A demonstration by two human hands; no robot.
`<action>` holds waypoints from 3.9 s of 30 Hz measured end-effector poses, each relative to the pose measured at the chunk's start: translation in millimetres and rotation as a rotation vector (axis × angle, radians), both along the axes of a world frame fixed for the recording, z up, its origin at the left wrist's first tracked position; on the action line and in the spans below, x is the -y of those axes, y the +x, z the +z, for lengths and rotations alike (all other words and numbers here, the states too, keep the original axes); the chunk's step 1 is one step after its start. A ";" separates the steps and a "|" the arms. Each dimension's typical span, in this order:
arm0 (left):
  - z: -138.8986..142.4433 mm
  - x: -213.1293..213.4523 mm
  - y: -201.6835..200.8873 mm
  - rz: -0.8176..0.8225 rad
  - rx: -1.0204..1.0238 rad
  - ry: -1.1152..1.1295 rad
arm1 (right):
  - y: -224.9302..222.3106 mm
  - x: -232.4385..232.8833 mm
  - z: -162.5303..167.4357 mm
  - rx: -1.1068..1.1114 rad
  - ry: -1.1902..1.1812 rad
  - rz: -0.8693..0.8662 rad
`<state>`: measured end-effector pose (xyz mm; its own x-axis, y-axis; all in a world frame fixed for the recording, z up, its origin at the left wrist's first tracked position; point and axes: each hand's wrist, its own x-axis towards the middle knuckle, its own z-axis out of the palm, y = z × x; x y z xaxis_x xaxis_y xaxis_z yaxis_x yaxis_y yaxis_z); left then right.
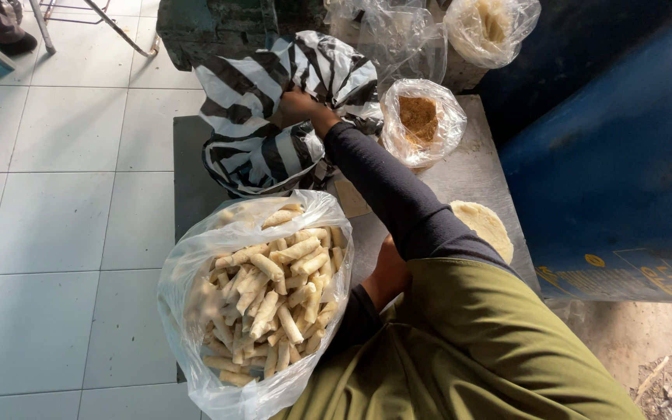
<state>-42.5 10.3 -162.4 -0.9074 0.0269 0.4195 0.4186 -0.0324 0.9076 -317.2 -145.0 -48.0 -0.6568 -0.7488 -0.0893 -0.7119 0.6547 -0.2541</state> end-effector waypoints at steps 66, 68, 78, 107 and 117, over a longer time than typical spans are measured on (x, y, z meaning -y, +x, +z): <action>309.8 260.1 -30.9 -0.213 -0.038 -0.775 | 169.2 -212.8 129.3 -0.255 -1.166 0.158; 316.7 248.1 -32.6 -0.229 -0.182 -0.787 | 170.0 -216.0 132.5 -0.317 -1.141 0.223; 249.7 196.6 -70.4 0.202 -0.148 -0.904 | 145.7 -153.4 49.7 -0.419 -1.084 -0.243; 169.9 256.2 -121.8 0.248 0.490 -0.907 | 113.4 -99.0 -42.1 0.988 -1.277 -0.644; 153.3 296.2 -141.4 0.190 0.652 -0.397 | 79.2 -161.1 5.4 1.059 -1.712 -0.519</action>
